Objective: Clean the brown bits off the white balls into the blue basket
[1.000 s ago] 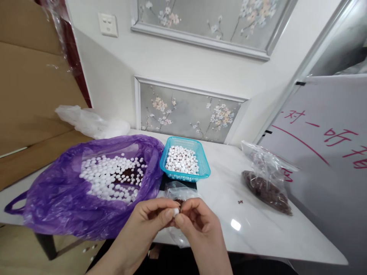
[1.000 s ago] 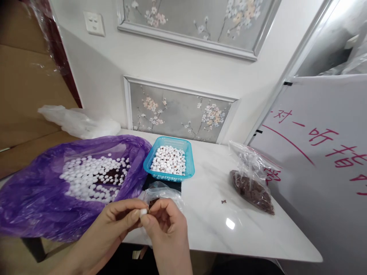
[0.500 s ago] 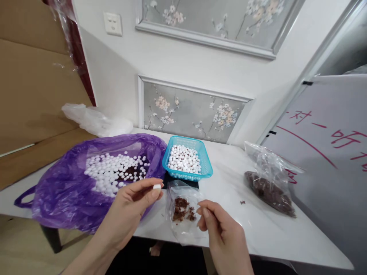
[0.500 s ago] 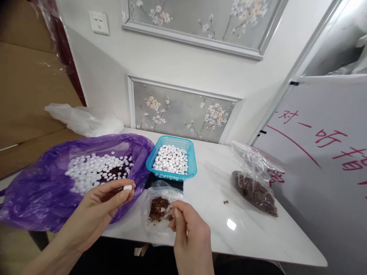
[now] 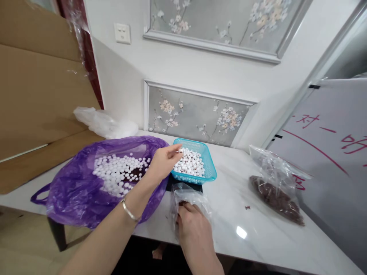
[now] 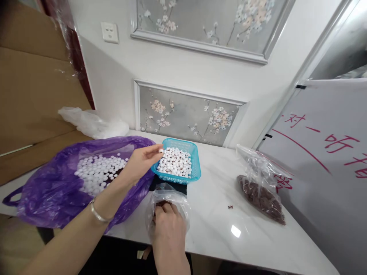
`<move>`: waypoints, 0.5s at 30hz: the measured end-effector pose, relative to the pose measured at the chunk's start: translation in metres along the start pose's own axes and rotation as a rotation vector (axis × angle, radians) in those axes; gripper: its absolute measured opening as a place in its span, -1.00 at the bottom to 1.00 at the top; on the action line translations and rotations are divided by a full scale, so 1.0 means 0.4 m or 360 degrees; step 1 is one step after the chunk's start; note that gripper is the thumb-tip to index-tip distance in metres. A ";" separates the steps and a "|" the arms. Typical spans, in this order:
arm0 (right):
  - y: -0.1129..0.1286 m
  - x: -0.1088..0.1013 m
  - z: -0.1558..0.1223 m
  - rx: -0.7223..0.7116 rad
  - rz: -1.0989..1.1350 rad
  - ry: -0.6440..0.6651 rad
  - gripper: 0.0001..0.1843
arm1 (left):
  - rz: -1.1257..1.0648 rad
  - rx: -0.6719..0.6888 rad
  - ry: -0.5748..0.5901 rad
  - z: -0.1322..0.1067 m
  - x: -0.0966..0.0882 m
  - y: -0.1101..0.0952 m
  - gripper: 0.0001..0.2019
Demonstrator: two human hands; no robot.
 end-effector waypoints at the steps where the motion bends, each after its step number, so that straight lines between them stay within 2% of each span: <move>1: -0.003 0.000 -0.001 -0.0001 -0.0022 -0.0010 -0.70 | 0.0076 0.0017 0.0060 0.017 0.005 -0.002 -0.48; 4: -0.014 -0.001 -0.006 0.0010 -0.0055 -0.0047 -0.71 | 0.0347 0.0086 0.0209 0.031 -0.034 -0.010 -0.49; 7: -0.022 0.002 -0.011 0.0034 -0.0017 -0.0099 -0.72 | 0.0689 0.0117 0.0285 0.008 -0.129 0.002 -0.63; 10: -0.026 0.002 -0.020 0.0095 0.0064 -0.0185 -0.74 | 0.1051 0.0089 0.0318 -0.024 -0.212 0.045 -0.73; 12: -0.025 -0.006 -0.028 0.0122 0.0133 -0.0247 -0.73 | 0.1227 0.0078 0.0380 -0.050 -0.235 0.082 -0.76; 15: -0.020 -0.026 -0.039 0.0082 0.0266 -0.0300 -0.68 | 0.1386 0.0074 0.0524 -0.089 -0.228 0.136 -0.77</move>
Point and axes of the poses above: each hand's wrist, its own z-axis towards the middle knuckle, its own x-axis out of the palm, y = z × x, the point moved 6 cm from there along z, towards the middle knuckle, and after that the axes turned 7 degrees about -y, right-handed, at the moved point
